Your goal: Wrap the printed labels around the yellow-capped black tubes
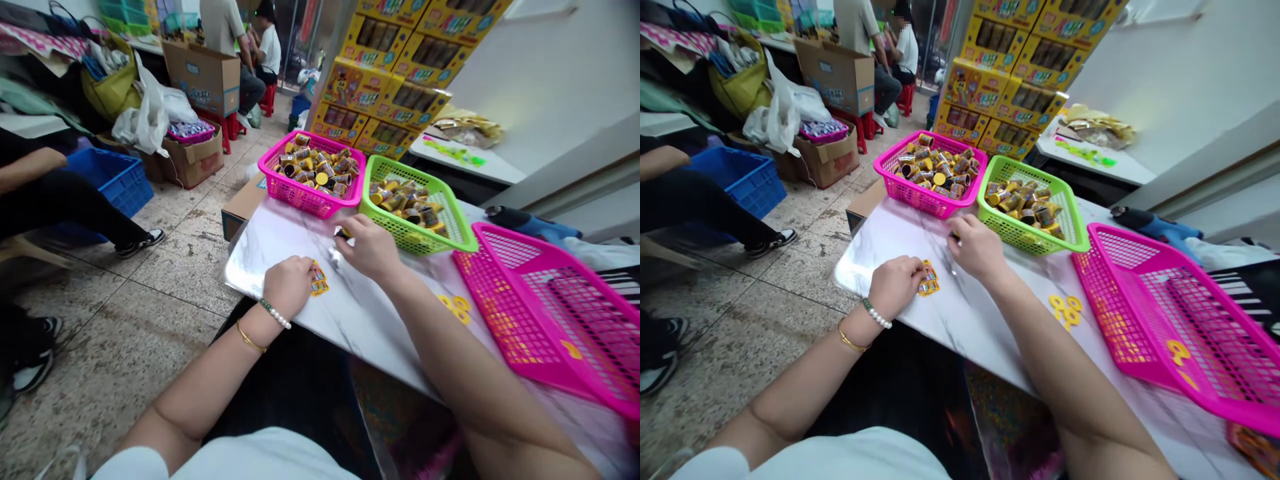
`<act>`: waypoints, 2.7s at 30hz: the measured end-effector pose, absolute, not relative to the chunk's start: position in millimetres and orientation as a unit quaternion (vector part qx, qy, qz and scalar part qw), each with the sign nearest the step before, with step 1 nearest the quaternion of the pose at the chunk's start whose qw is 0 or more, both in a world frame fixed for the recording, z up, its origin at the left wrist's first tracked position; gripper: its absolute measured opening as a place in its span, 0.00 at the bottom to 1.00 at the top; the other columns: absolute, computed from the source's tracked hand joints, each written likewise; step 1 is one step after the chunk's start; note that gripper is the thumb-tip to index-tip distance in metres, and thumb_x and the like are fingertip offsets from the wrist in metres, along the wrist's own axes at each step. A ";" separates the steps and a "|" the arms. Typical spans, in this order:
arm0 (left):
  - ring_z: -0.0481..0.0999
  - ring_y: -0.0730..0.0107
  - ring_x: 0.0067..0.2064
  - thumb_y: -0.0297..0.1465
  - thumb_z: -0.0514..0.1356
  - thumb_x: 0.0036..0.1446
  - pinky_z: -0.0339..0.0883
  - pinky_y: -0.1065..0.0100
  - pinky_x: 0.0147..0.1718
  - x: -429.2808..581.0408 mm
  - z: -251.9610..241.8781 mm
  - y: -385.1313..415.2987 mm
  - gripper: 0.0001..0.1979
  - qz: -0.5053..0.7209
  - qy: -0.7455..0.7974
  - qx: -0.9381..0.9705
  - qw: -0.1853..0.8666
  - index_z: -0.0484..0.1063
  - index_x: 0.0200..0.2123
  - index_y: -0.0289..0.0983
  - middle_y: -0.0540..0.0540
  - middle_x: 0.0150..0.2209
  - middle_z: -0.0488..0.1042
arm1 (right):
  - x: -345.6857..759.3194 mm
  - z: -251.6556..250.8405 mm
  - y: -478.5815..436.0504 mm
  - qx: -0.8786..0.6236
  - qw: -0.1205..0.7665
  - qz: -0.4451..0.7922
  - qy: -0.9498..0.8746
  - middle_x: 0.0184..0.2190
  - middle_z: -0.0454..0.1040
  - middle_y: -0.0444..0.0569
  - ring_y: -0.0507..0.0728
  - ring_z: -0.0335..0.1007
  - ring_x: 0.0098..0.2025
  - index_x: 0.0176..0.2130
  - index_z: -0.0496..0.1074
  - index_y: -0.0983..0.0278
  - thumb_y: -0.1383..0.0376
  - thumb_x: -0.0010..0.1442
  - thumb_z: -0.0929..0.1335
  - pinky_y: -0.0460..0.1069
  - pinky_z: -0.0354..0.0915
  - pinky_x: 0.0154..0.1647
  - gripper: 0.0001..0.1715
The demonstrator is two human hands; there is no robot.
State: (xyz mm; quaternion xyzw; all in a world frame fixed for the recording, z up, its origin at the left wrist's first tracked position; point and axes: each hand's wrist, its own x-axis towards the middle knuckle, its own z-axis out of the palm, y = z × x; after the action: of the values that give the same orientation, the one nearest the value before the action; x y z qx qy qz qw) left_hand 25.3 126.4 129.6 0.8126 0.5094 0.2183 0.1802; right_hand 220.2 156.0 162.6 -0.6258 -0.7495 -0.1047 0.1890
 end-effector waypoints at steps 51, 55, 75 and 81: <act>0.67 0.79 0.27 0.37 0.72 0.47 0.58 0.77 0.20 13.6 146.2 94.3 0.09 0.566 0.429 0.504 0.492 0.82 0.28 0.36 0.47 0.32 0.74 | 175.1 155.9 85.6 -0.452 0.481 0.169 -0.732 0.21 0.70 0.45 0.53 0.64 0.24 0.26 0.72 0.61 0.56 0.67 0.65 0.48 0.62 0.28 0.20; 0.66 0.78 0.24 0.40 0.72 0.46 0.58 0.76 0.19 9.6 146.8 91.7 0.13 0.542 0.453 0.499 0.503 0.82 0.28 0.35 0.48 0.25 0.73 | 169.8 150.3 84.6 -0.450 0.459 0.113 -0.758 0.20 0.69 0.44 0.52 0.65 0.23 0.26 0.69 0.61 0.58 0.69 0.63 0.48 0.62 0.27 0.21; 0.57 0.91 0.18 0.26 0.68 0.49 0.40 0.84 0.11 7.3 166.8 138.9 0.06 0.398 0.339 0.270 0.808 0.81 0.32 0.29 0.39 0.40 0.80 | 233.3 163.9 113.2 -0.477 0.565 0.405 -0.538 0.37 0.79 0.50 0.56 0.76 0.34 0.48 0.75 0.62 0.53 0.55 0.74 0.55 0.74 0.40 0.23; 0.57 0.89 0.17 0.23 0.67 0.50 0.40 0.85 0.11 17.6 164.5 140.4 0.02 0.380 0.327 0.233 0.833 0.79 0.30 0.29 0.51 0.21 0.68 | 212.6 168.7 103.0 -0.443 0.580 0.421 -0.538 0.37 0.79 0.48 0.55 0.76 0.38 0.42 0.77 0.60 0.54 0.52 0.78 0.52 0.73 0.44 0.20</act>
State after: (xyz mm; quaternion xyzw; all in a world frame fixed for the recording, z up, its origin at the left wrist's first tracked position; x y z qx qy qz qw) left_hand 17.6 140.4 164.5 0.2330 0.3267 0.3799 0.8335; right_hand 212.6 103.0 168.7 -0.4431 -0.5381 0.4209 0.5804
